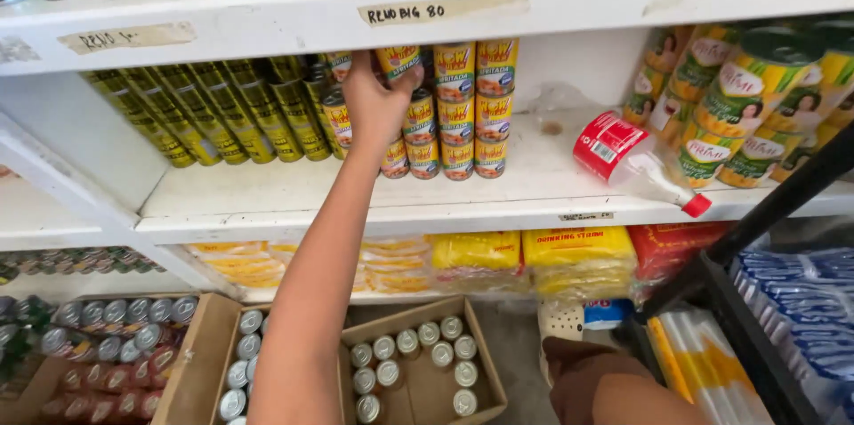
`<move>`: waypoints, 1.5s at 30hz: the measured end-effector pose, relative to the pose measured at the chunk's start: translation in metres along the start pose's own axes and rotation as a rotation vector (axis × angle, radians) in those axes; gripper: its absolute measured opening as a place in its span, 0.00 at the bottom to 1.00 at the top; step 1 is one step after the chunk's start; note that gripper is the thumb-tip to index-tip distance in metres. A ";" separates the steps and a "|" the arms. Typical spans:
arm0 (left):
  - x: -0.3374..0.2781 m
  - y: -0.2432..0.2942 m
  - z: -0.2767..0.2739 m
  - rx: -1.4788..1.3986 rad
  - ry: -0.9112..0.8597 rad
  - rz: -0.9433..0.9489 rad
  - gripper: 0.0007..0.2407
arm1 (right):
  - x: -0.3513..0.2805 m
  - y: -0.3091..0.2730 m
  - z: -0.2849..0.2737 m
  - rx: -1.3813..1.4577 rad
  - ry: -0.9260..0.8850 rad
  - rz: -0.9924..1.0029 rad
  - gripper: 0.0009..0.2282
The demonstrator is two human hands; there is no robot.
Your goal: Organizing and restocking canned grocery items on lower store shelves.
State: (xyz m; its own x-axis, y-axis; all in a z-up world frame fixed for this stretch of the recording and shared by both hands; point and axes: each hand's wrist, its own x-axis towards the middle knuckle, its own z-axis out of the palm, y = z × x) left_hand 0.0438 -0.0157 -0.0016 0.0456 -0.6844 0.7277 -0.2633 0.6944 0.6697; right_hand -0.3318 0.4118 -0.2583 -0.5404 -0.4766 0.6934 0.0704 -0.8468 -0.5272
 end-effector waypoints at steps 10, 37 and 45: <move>0.007 -0.023 0.003 -0.057 -0.087 0.052 0.23 | 0.139 0.135 0.310 0.100 0.102 -0.121 0.05; 0.018 -0.021 -0.005 0.044 -0.229 -0.007 0.22 | 0.095 0.274 0.360 -1.144 -0.639 -0.059 0.34; 0.016 -0.018 -0.003 0.097 -0.196 0.001 0.22 | 0.094 0.274 0.361 -1.173 -0.679 -0.033 0.37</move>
State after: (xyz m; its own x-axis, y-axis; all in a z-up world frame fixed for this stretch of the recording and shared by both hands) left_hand 0.0524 -0.0381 -0.0013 -0.1404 -0.7206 0.6790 -0.3549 0.6768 0.6449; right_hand -0.0601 0.0499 -0.1603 0.0130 -0.7705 0.6373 -0.8687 -0.3244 -0.3744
